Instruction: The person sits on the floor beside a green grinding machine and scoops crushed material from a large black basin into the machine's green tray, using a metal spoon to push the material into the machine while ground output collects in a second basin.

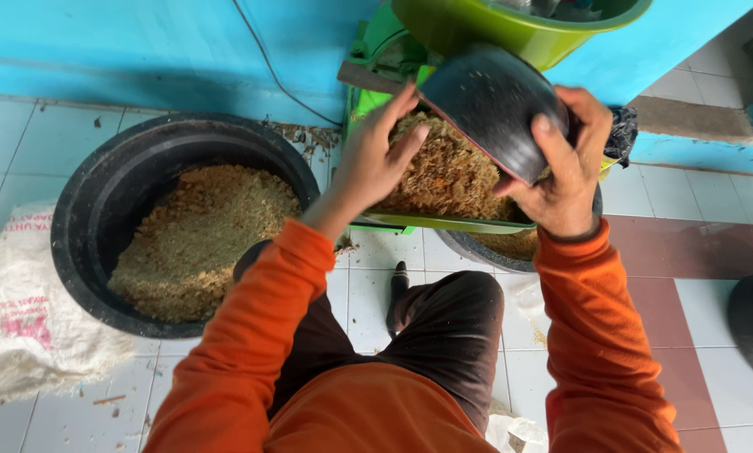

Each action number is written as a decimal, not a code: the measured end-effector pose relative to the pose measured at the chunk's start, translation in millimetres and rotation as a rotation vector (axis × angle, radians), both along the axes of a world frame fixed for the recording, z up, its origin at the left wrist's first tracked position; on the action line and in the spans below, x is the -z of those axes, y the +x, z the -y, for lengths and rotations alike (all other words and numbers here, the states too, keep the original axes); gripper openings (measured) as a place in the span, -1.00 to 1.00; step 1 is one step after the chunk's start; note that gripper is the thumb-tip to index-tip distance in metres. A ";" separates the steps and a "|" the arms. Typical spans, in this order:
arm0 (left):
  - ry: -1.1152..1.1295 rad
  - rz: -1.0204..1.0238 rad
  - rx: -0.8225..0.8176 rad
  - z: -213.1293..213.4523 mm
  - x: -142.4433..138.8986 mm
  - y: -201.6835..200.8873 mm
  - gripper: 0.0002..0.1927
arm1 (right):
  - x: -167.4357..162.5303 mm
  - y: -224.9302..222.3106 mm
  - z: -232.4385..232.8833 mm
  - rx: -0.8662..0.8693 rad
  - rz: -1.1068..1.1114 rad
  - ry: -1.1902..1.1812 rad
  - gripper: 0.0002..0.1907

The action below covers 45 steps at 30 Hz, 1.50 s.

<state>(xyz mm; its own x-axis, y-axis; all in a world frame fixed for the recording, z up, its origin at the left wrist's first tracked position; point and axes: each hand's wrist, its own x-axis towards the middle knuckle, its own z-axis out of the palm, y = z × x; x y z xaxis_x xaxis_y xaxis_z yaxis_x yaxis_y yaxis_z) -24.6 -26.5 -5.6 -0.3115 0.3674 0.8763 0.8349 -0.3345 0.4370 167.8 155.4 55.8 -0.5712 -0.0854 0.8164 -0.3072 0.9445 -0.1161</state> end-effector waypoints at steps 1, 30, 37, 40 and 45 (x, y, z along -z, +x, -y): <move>0.048 -0.024 0.020 1.8 -4.4 -7.7 -0.66 | -5.5 -6.9 3.1 -0.025 0.015 0.009 -0.14; -0.388 1.911 -0.908 357.4 303.5 -62.7 -0.68 | 90.8 -116.0 -28.4 -0.056 0.714 0.555 -0.62; -0.911 1.632 -1.173 334.1 303.8 -61.6 -0.41 | 102.3 -108.2 -18.7 0.051 0.804 0.311 -0.48; -0.692 1.562 -1.485 314.5 297.5 -57.0 -0.22 | 92.0 -104.6 -13.0 0.062 0.829 0.249 -0.42; -0.597 1.114 -1.132 271.8 252.8 -58.2 -0.51 | 70.5 -88.0 1.5 0.127 0.966 0.163 -0.35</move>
